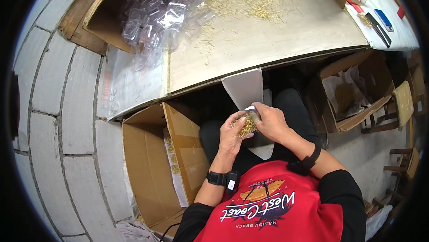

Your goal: The person sits on the floor and repeatedly scoops small yellow items from a table into clear plastic containers. They then place the filled containers into a cardboard box lined with white paper. The process involves gathering loose items, filling the containers, and organizing them in the box.

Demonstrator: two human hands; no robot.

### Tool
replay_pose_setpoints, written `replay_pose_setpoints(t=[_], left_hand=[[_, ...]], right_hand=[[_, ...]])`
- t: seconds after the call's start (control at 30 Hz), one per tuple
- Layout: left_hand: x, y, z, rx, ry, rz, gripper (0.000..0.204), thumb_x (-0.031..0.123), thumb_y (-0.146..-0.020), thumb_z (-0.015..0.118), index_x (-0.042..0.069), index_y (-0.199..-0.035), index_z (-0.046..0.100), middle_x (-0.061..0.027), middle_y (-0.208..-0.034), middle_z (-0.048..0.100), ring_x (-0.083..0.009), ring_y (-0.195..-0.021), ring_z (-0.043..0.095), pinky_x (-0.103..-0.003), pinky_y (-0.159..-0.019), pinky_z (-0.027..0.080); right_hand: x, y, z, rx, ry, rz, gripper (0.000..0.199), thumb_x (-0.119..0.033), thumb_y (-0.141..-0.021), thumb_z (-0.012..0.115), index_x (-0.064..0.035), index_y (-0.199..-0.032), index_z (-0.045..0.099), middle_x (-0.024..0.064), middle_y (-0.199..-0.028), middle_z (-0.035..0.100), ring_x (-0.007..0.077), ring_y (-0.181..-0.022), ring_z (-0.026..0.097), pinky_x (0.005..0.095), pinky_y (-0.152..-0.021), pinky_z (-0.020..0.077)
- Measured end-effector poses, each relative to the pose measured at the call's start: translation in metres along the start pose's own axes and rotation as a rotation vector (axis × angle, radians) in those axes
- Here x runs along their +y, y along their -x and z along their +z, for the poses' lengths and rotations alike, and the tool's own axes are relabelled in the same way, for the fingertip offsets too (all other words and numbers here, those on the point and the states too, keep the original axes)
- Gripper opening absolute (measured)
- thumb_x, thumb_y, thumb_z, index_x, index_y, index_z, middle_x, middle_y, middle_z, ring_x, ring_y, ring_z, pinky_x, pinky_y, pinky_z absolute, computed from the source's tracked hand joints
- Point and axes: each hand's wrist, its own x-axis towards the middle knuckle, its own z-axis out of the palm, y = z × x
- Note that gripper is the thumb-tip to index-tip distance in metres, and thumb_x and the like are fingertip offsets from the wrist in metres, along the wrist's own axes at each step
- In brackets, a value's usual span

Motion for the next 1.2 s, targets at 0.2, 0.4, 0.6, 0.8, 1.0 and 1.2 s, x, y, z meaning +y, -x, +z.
replay_pose_setpoints(t=[0.2,0.4,0.6,0.8,1.0,1.2], left_hand=[[0.006,0.000,-0.005,-0.024,0.067,0.041,0.026,0.013,-0.091,0.056,0.001,-0.114,0.054,-0.0116,-0.100,0.064,-0.0202,-0.081,0.067,-0.032,-0.057,0.060],[0.007,-0.002,-0.010,-0.019,0.086,0.016,0.027,0.013,-0.092,0.055,0.000,-0.115,0.053,-0.0121,-0.099,0.064,-0.0204,-0.080,0.067,-0.032,-0.056,0.060],[0.006,-0.002,-0.004,-0.007,-0.006,0.016,0.026,0.013,-0.092,0.055,-0.001,-0.114,0.053,-0.0118,-0.098,0.064,-0.0189,-0.077,0.066,-0.032,-0.055,0.059],[0.008,0.001,-0.003,-0.032,-0.051,0.011,0.025,0.011,-0.092,0.054,0.000,-0.113,0.053,-0.0115,-0.097,0.064,-0.0183,-0.075,0.067,-0.030,-0.053,0.059],[0.004,0.001,-0.002,-0.024,-0.034,0.026,0.024,0.012,-0.092,0.055,0.000,-0.114,0.053,-0.0113,-0.097,0.064,-0.0182,-0.075,0.067,-0.030,-0.053,0.059],[0.002,0.000,-0.006,0.004,0.058,0.092,0.028,0.012,-0.090,0.059,0.001,-0.115,0.053,-0.0116,-0.099,0.064,-0.0187,-0.076,0.067,-0.030,-0.053,0.059]], right_hand=[[0.007,-0.004,-0.011,0.136,-0.288,-0.065,0.032,-0.012,-0.080,0.068,-0.0042,-0.110,0.060,0.0098,-0.083,0.059,0.0268,-0.064,0.057,0.0345,-0.062,0.0489],[0.001,-0.003,-0.041,-0.030,0.001,-0.659,0.031,-0.015,-0.065,0.074,-0.0099,-0.095,0.065,0.0032,-0.089,0.058,0.0216,-0.081,0.056,0.0331,-0.066,0.0486],[0.003,-0.006,-0.038,-0.149,0.050,-0.674,0.024,-0.009,-0.066,0.070,-0.0073,-0.089,0.062,0.0045,-0.085,0.053,0.0244,-0.079,0.054,0.0350,-0.062,0.0484],[0.004,-0.001,-0.026,-0.134,0.077,-0.544,0.018,-0.003,-0.068,0.067,-0.0045,-0.083,0.057,0.0077,-0.084,0.052,0.0272,-0.079,0.054,0.0376,-0.060,0.0478],[-0.005,-0.003,-0.018,-0.066,-0.228,-0.151,0.014,-0.004,-0.073,0.069,-0.0017,-0.084,0.061,0.0093,-0.081,0.054,0.0265,-0.072,0.058,0.0357,-0.061,0.0473],[-0.009,-0.001,-0.018,-0.104,-0.214,-0.145,0.010,-0.004,-0.075,0.069,-0.0023,-0.084,0.065,0.0093,-0.081,0.054,0.0258,-0.071,0.057,0.0348,-0.062,0.0466]])
